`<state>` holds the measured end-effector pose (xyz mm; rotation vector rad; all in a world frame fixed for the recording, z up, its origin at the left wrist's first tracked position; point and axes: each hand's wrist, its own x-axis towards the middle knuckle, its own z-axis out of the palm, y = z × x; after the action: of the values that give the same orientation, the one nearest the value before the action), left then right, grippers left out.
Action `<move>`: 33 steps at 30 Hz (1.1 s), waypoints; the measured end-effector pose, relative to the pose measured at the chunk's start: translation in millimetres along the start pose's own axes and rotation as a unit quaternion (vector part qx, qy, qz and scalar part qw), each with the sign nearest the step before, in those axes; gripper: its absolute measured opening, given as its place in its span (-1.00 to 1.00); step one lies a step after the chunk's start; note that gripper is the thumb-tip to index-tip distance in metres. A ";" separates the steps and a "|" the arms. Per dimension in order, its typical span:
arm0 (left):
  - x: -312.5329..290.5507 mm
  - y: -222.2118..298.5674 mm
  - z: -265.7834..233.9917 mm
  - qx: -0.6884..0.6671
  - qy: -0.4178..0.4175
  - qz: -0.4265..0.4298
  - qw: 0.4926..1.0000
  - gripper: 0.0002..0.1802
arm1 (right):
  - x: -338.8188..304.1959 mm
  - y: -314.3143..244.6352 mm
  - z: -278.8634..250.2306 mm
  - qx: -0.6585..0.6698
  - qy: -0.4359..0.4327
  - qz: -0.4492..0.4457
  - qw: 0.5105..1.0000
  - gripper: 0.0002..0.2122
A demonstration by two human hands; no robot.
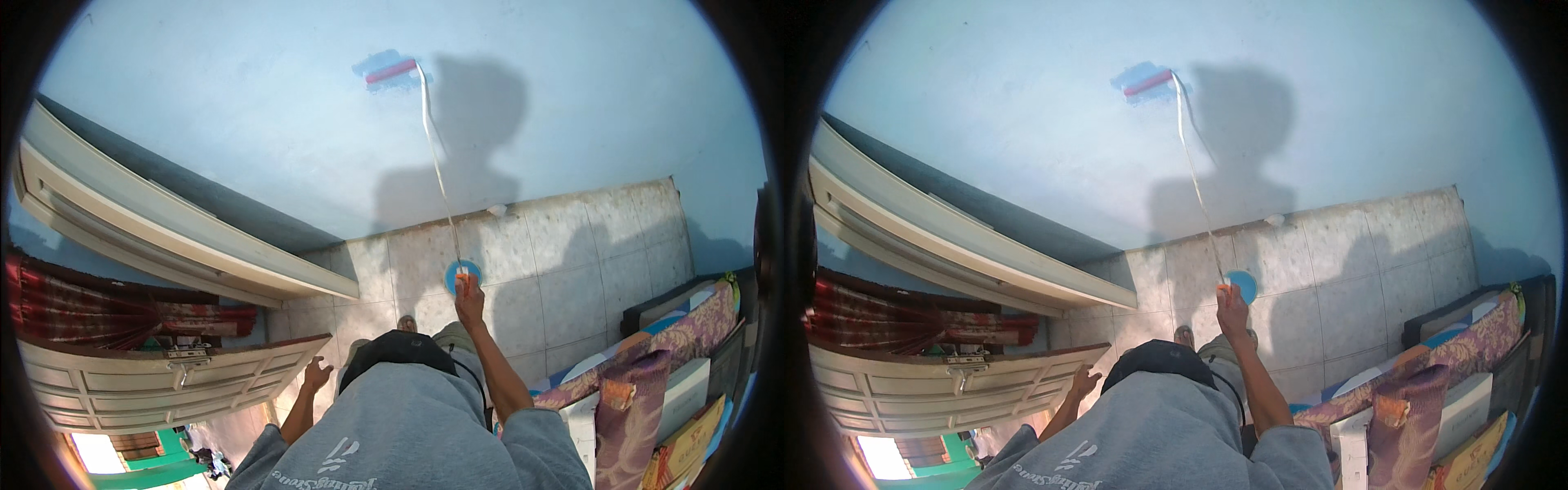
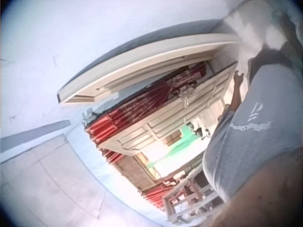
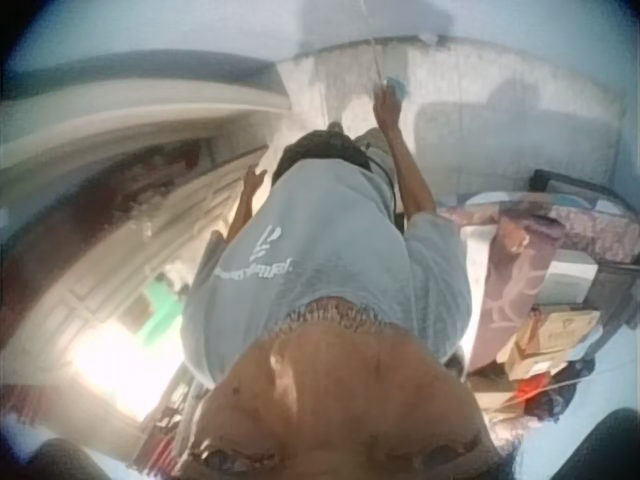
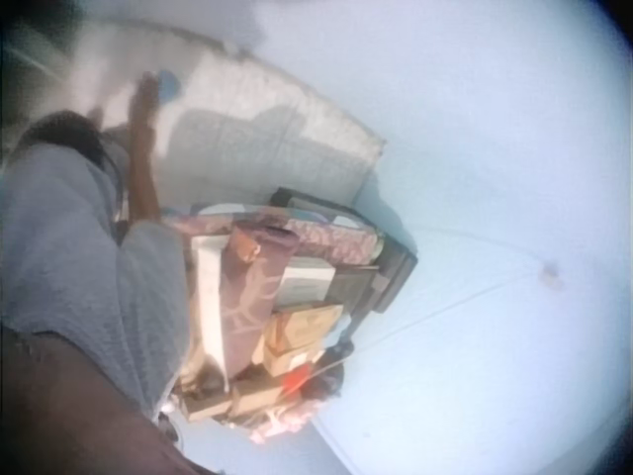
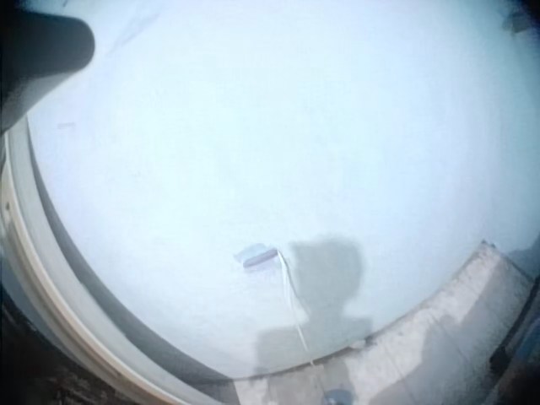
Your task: The person moves a ladder into position, picks up a paint roller and bucket, then paints a wall with light blue paint. They repeatedly dip the roller into the bucket and apply paint in vertical strokes.
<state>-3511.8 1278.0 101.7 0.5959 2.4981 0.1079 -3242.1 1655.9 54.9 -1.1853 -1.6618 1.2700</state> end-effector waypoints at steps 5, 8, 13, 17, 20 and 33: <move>1.1 3.1 4.6 -0.002 -0.022 -0.015 1.000 -0.40 | 12.8 -11.5 20.2 -0.046 0.026 -0.029 0.998 -0.78; -6.4 3.8 3.7 -0.004 -0.020 -0.022 1.000 -0.40 | -0.7 -3.2 16.1 -0.019 0.010 -0.018 1.000 -0.78; -3.4 -6.3 12.8 -0.021 -0.030 -0.023 0.999 -0.40 | -16.5 13.2 8.4 -0.029 0.004 0.013 0.999 -0.78; -6.5 2.3 4.0 -0.005 -0.038 -0.022 0.999 -0.39 | 7.0 -18.6 23.8 -0.021 0.021 -0.031 0.999 -0.79; -0.3 -1.7 -0.2 0.002 -0.020 -0.006 1.000 -0.39 | 16.9 -30.8 30.2 -0.023 0.027 -0.048 0.998 -0.80; 0.9 -11.3 -7.7 0.011 -0.011 0.004 1.000 -0.38 | -54.5 55.5 -1.3 -0.111 0.000 0.086 0.990 -0.72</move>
<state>-3521.0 1268.5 105.4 0.6136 2.4778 0.0764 -3210.4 1609.8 0.8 -1.4901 -1.7666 1.2089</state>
